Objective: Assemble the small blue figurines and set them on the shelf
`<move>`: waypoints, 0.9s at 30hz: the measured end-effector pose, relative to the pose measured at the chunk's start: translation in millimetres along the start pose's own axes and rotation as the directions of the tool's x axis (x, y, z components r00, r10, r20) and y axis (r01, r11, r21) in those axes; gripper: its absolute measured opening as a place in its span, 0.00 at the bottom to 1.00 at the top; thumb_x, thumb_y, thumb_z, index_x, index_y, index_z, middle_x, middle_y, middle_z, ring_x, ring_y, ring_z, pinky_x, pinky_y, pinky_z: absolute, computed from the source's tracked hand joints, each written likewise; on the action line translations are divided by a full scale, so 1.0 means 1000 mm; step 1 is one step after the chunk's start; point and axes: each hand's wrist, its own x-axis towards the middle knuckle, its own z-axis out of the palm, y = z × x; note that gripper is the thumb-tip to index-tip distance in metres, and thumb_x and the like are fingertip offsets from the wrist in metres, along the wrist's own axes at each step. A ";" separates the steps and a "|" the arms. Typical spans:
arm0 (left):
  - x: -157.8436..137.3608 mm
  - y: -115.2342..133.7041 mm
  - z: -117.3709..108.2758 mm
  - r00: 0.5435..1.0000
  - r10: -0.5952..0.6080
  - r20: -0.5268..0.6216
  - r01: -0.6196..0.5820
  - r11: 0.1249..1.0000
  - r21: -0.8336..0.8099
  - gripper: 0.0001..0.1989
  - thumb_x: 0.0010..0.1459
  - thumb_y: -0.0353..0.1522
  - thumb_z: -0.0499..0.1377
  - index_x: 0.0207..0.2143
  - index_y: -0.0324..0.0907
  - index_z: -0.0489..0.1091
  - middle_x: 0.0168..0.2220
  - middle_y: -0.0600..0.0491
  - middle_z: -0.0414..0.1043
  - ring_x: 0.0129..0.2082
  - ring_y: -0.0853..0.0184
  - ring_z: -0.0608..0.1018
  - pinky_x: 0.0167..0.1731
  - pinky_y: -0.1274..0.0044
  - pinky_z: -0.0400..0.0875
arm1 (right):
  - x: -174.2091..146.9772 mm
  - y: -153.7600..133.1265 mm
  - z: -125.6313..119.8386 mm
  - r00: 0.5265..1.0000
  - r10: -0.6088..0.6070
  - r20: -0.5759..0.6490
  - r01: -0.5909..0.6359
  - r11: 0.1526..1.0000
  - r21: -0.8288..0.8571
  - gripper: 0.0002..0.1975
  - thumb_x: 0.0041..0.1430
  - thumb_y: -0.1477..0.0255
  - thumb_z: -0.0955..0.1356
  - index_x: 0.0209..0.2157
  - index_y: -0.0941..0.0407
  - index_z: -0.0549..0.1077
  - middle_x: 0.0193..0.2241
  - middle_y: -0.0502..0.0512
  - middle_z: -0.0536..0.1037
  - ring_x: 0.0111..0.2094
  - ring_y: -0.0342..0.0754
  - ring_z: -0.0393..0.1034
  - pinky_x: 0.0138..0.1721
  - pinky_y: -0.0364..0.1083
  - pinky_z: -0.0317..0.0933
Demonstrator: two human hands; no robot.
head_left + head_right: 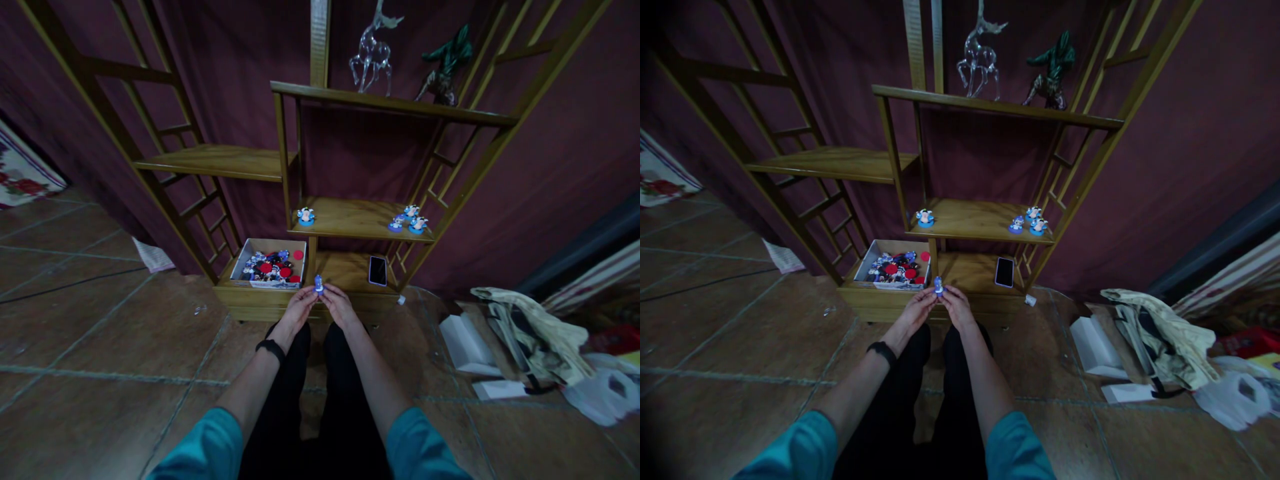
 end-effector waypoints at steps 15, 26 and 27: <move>0.001 -0.002 -0.001 0.999 0.029 -0.040 -0.031 0.999 -0.045 0.15 0.40 0.22 0.67 0.34 0.36 0.71 0.30 0.52 0.75 0.32 0.71 0.76 0.40 0.77 0.67 | 0.001 0.003 -0.002 0.999 0.008 0.040 -0.005 0.998 -0.055 0.15 0.39 0.77 0.74 0.34 0.58 0.76 0.33 0.54 0.80 0.39 0.47 0.73 0.47 0.48 0.64; -0.001 0.001 0.001 0.998 -0.026 -0.058 0.022 0.998 -0.064 0.12 0.45 0.21 0.63 0.36 0.35 0.73 0.34 0.48 0.76 0.33 0.70 0.77 0.41 0.77 0.70 | 0.003 0.003 -0.005 1.000 -0.013 -0.001 0.013 1.000 -0.028 0.14 0.39 0.76 0.74 0.33 0.58 0.76 0.33 0.53 0.79 0.35 0.45 0.73 0.42 0.46 0.66; -0.001 0.001 0.000 0.998 -0.023 -0.060 0.019 0.998 -0.066 0.12 0.45 0.21 0.64 0.35 0.35 0.73 0.33 0.48 0.76 0.33 0.70 0.77 0.41 0.77 0.70 | 0.004 0.003 -0.005 1.000 -0.016 -0.008 0.015 0.999 -0.035 0.14 0.39 0.76 0.74 0.32 0.58 0.75 0.33 0.54 0.79 0.35 0.45 0.73 0.42 0.46 0.66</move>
